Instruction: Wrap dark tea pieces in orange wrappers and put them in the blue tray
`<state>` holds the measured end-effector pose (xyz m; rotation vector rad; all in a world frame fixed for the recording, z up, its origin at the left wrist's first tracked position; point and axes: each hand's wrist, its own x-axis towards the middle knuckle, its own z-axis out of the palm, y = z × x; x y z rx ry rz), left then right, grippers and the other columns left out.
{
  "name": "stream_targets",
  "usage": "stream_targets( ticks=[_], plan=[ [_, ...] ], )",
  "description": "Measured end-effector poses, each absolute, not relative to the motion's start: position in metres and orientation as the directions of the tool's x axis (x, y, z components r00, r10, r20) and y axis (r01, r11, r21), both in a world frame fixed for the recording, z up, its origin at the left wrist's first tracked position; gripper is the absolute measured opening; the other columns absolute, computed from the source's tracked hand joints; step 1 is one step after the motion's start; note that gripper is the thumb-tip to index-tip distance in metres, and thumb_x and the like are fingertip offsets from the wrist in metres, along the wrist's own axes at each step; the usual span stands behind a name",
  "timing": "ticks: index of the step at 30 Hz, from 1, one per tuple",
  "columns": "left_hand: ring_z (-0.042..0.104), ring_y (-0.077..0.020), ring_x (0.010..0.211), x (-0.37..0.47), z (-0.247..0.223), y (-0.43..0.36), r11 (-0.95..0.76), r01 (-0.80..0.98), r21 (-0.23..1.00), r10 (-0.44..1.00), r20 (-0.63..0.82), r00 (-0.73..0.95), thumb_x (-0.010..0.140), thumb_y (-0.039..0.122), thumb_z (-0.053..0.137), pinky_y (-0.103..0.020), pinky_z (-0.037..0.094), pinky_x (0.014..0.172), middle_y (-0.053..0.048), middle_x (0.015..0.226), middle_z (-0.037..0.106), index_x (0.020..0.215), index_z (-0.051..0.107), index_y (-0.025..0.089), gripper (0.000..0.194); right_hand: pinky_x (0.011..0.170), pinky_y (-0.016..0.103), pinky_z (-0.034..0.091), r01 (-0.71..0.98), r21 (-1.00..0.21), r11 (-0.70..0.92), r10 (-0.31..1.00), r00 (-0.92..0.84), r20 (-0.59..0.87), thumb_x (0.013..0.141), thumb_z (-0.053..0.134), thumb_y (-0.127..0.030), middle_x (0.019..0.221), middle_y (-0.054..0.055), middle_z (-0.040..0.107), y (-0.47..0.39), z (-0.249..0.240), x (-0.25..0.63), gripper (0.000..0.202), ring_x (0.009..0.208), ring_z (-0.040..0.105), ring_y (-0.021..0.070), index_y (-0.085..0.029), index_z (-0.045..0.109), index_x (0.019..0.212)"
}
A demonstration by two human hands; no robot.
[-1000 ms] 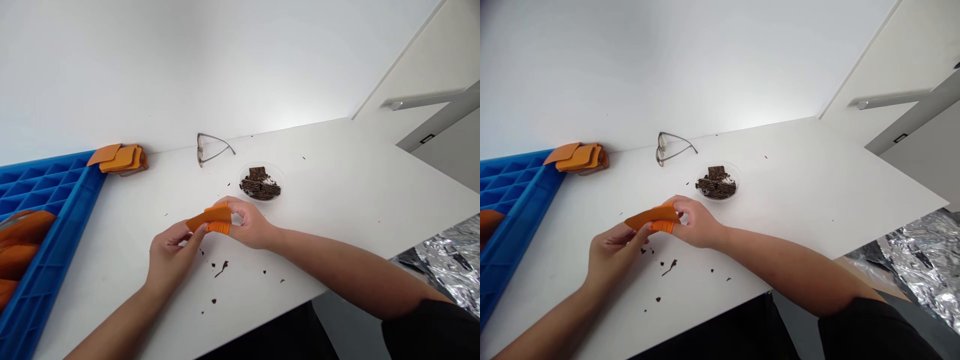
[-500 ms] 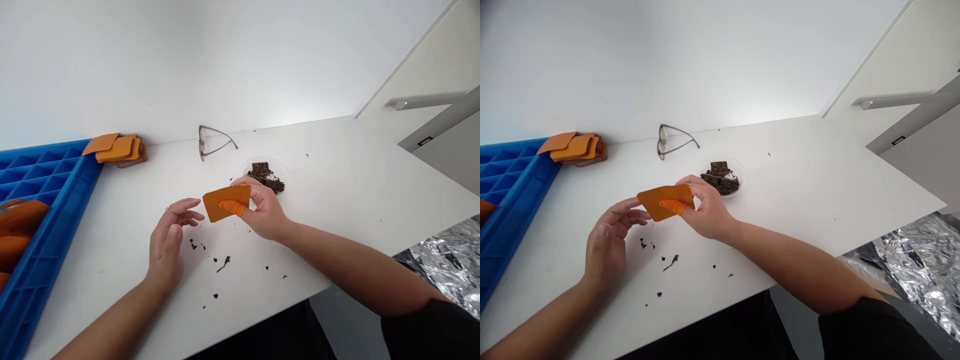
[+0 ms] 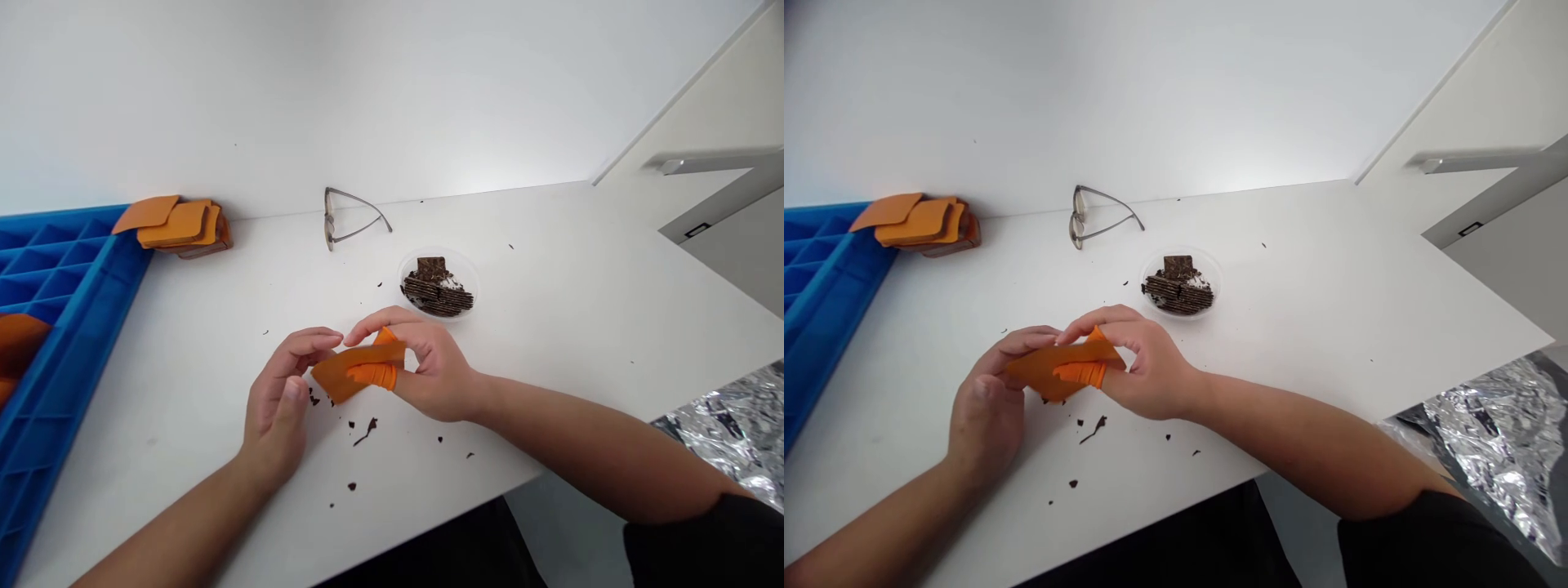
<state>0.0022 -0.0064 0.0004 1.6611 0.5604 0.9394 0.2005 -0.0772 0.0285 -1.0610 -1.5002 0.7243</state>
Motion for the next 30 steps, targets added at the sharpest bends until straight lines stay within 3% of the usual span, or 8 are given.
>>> stream_targets(
  ticks=[3, 9, 13, 15, 18, 20, 25, 30],
  plan=[
    [0.057, -0.0238, 0.092, 0.002, 0.001, -0.009, -0.274, -0.126, 0.953, 0.753, 0.294, 0.588, 0.101, 0.069, 0.035, -0.041, 0.047, 0.088, -0.005, 0.116, 0.062, 0.122, 0.066, 0.035, 0.051, 0.111, 0.046, 0.050, 0.255, -0.784, 0.567, 0.823, -0.126, 0.554, 0.095, 0.056, -0.011, 0.129, 0.006, 0.072, -0.078, 0.026, 0.199, 0.019, 0.121, 0.064, 0.0191, -0.024, 0.070, 0.094],
    [0.058, -0.0280, 0.095, 0.001, 0.002, -0.011, -0.217, -0.104, 0.971, 0.813, 0.239, 0.531, 0.094, 0.082, 0.026, -0.049, 0.046, 0.097, -0.006, 0.111, 0.064, 0.116, 0.070, 0.036, 0.068, 0.114, 0.046, 0.049, 0.285, -0.757, 0.588, 0.808, -0.170, 0.564, 0.094, 0.050, -0.004, 0.137, 0.012, 0.069, -0.079, 0.027, 0.201, 0.025, 0.132, 0.059, 0.0202, -0.020, 0.069, 0.100],
    [0.061, -0.0289, 0.097, 0.001, 0.002, -0.012, -0.251, -0.090, 0.964, 0.713, 0.247, 0.656, 0.087, 0.085, 0.043, -0.051, 0.049, 0.097, -0.008, 0.114, 0.066, 0.135, 0.059, 0.035, 0.071, 0.116, 0.045, 0.047, 0.337, -0.736, 0.587, 0.808, -0.184, 0.559, 0.096, 0.049, -0.008, 0.143, 0.010, 0.065, -0.078, 0.028, 0.203, 0.025, 0.138, 0.055, 0.0194, -0.021, 0.069, 0.102],
    [0.064, -0.0276, 0.096, 0.003, 0.004, -0.013, -0.228, -0.119, 0.966, 0.589, 0.234, 0.774, 0.082, 0.081, 0.060, -0.048, 0.055, 0.091, -0.009, 0.118, 0.067, 0.137, 0.055, 0.035, 0.072, 0.123, 0.046, 0.041, 0.359, -0.710, 0.606, 0.795, -0.246, 0.555, 0.097, 0.048, -0.009, 0.143, 0.010, 0.065, -0.078, 0.029, 0.203, 0.025, 0.144, 0.050, 0.0188, -0.020, 0.069, 0.105],
    [0.068, -0.0270, 0.099, 0.007, 0.008, -0.016, -0.209, -0.187, 0.960, 0.451, 0.265, 0.852, 0.077, 0.066, 0.079, -0.043, 0.061, 0.084, -0.010, 0.125, 0.065, 0.104, 0.068, 0.030, 0.047, 0.130, 0.046, 0.027, 0.359, -0.691, 0.628, 0.776, -0.367, 0.514, 0.100, 0.047, -0.011, 0.146, 0.011, 0.062, -0.078, 0.033, 0.203, 0.025, 0.150, 0.044, 0.0174, -0.019, 0.068, 0.110],
    [0.070, -0.0260, 0.096, 0.009, 0.010, -0.017, -0.197, -0.189, 0.962, 0.447, 0.260, 0.856, 0.076, 0.057, 0.084, -0.041, 0.062, 0.081, -0.009, 0.113, 0.068, 0.093, 0.068, 0.027, 0.038, 0.132, 0.044, 0.024, 0.353, -0.693, 0.628, 0.770, -0.409, 0.490, 0.101, 0.045, -0.012, 0.149, 0.010, 0.060, -0.077, 0.034, 0.202, 0.025, 0.152, 0.041, 0.0162, -0.020, 0.067, 0.111],
    [0.056, -0.0129, 0.052, 0.006, 0.010, -0.020, 0.017, -0.141, 0.990, 0.436, 0.120, 0.892, 0.086, 0.050, 0.077, -0.025, 0.051, 0.049, 0.002, 0.068, 0.063, 0.122, 0.059, 0.034, 0.043, 0.132, 0.044, 0.023, 0.324, -0.678, 0.660, 0.737, -0.457, 0.498, 0.099, 0.044, -0.008, 0.140, 0.012, 0.067, -0.077, 0.032, 0.201, 0.024, 0.154, 0.036, 0.0164, -0.018, 0.064, 0.110],
    [0.050, -0.0121, 0.052, 0.008, 0.010, -0.022, 0.017, -0.153, 0.988, 0.476, 0.127, 0.870, 0.087, 0.050, 0.076, -0.024, 0.044, 0.046, 0.003, 0.065, 0.058, 0.113, 0.060, 0.031, 0.036, 0.133, 0.043, 0.023, 0.344, -0.683, 0.645, 0.749, -0.465, 0.472, 0.090, 0.047, -0.001, 0.148, 0.014, 0.060, -0.077, 0.029, 0.199, 0.032, 0.154, 0.037, 0.0165, -0.018, 0.063, 0.110]
  ],
)
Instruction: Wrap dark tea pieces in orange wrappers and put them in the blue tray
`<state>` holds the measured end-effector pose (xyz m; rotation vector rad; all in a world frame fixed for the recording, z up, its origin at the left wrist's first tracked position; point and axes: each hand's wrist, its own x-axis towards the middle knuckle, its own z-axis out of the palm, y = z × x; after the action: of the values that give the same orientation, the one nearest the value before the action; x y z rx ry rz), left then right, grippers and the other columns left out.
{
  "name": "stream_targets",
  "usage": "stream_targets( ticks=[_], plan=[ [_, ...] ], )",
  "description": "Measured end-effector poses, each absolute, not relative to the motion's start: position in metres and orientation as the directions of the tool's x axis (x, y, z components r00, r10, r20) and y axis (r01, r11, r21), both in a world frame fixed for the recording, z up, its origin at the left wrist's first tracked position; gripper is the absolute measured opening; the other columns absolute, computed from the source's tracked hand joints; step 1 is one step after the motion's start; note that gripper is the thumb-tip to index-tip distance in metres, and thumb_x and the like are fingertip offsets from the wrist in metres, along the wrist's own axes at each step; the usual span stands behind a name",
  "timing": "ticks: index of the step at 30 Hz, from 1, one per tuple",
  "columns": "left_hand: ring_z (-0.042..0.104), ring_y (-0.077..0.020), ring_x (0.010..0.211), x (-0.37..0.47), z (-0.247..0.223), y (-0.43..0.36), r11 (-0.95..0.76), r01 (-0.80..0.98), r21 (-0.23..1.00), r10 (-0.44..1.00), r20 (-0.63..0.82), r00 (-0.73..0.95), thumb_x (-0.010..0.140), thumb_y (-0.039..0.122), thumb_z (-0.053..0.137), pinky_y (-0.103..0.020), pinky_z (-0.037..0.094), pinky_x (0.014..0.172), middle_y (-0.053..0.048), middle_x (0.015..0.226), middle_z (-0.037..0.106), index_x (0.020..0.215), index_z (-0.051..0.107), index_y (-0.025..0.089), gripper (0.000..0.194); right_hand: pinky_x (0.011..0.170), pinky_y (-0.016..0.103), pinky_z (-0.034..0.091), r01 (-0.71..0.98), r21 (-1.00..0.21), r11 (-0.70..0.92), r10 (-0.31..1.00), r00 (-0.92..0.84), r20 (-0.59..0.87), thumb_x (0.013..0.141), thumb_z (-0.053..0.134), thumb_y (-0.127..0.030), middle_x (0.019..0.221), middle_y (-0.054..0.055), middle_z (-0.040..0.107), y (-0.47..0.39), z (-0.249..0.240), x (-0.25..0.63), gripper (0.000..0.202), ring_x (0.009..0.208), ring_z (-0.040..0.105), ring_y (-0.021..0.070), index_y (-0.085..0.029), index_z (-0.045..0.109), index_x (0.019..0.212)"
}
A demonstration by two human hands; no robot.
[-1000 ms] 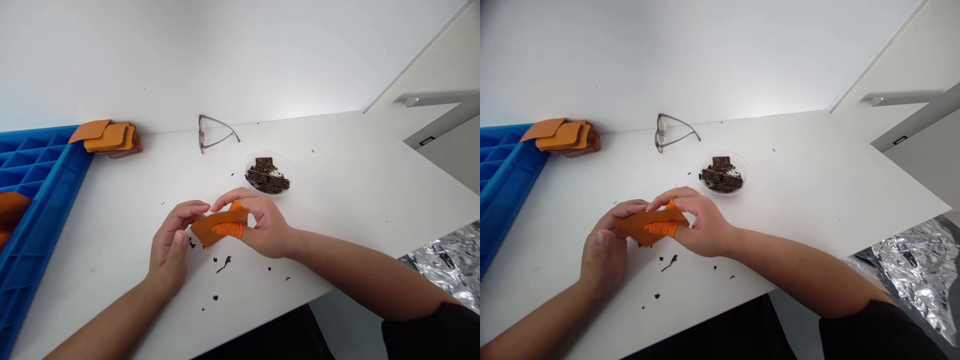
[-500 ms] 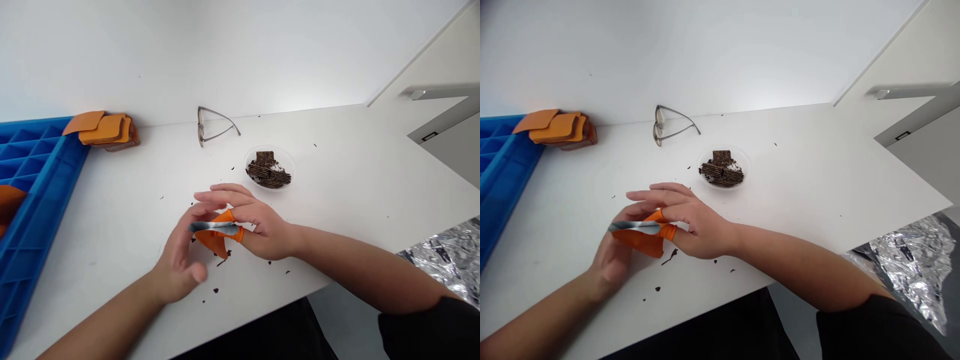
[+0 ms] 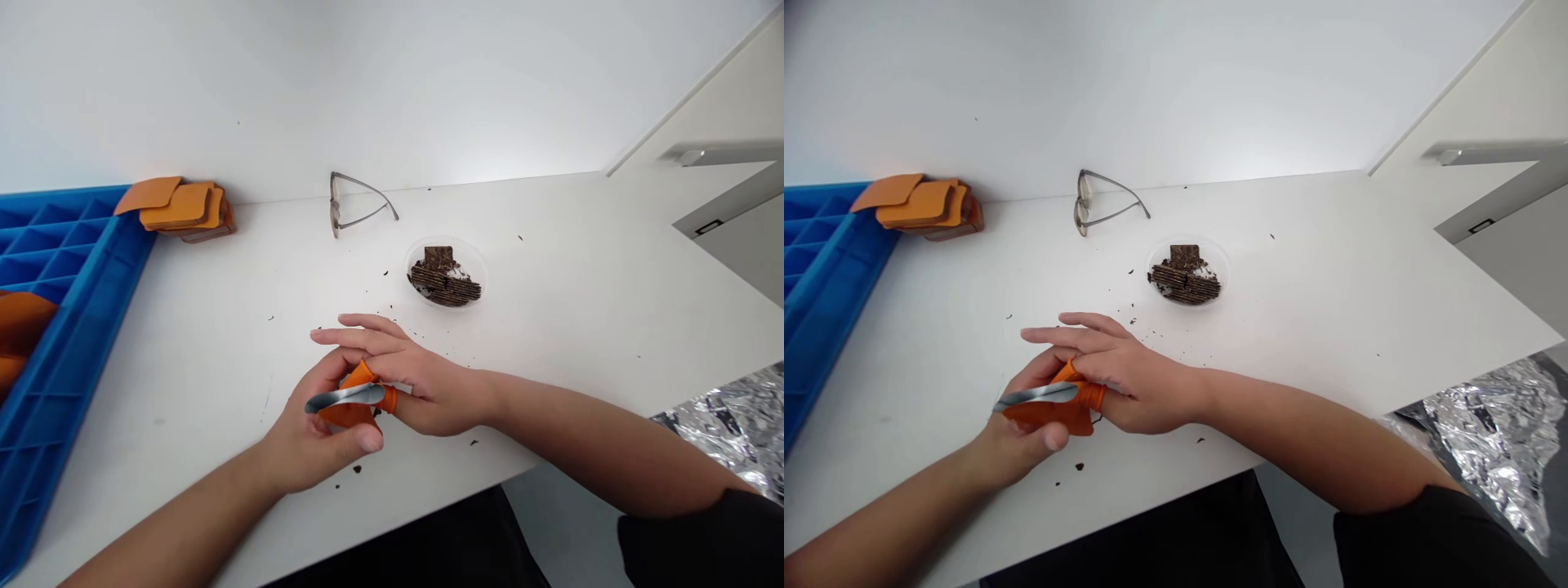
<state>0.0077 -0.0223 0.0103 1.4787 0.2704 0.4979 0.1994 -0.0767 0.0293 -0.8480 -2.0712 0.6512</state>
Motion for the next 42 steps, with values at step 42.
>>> stream_targets(
  ticks=[42],
  plan=[
    [0.050, -0.0187, 0.081, 0.006, -0.003, -0.021, -0.478, -0.242, 0.844, 0.411, 0.459, 0.788, 0.103, 0.068, 0.028, -0.035, 0.048, 0.069, -0.007, 0.095, 0.058, 0.117, 0.060, 0.019, 0.060, 0.101, 0.039, 0.056, 0.400, -0.585, 0.706, 0.683, -0.163, 0.712, 0.080, 0.086, -0.032, 0.132, 0.015, 0.066, -0.081, 0.019, 0.196, 0.029, 0.118, 0.066, 0.0223, -0.017, 0.073, 0.100]
  ],
)
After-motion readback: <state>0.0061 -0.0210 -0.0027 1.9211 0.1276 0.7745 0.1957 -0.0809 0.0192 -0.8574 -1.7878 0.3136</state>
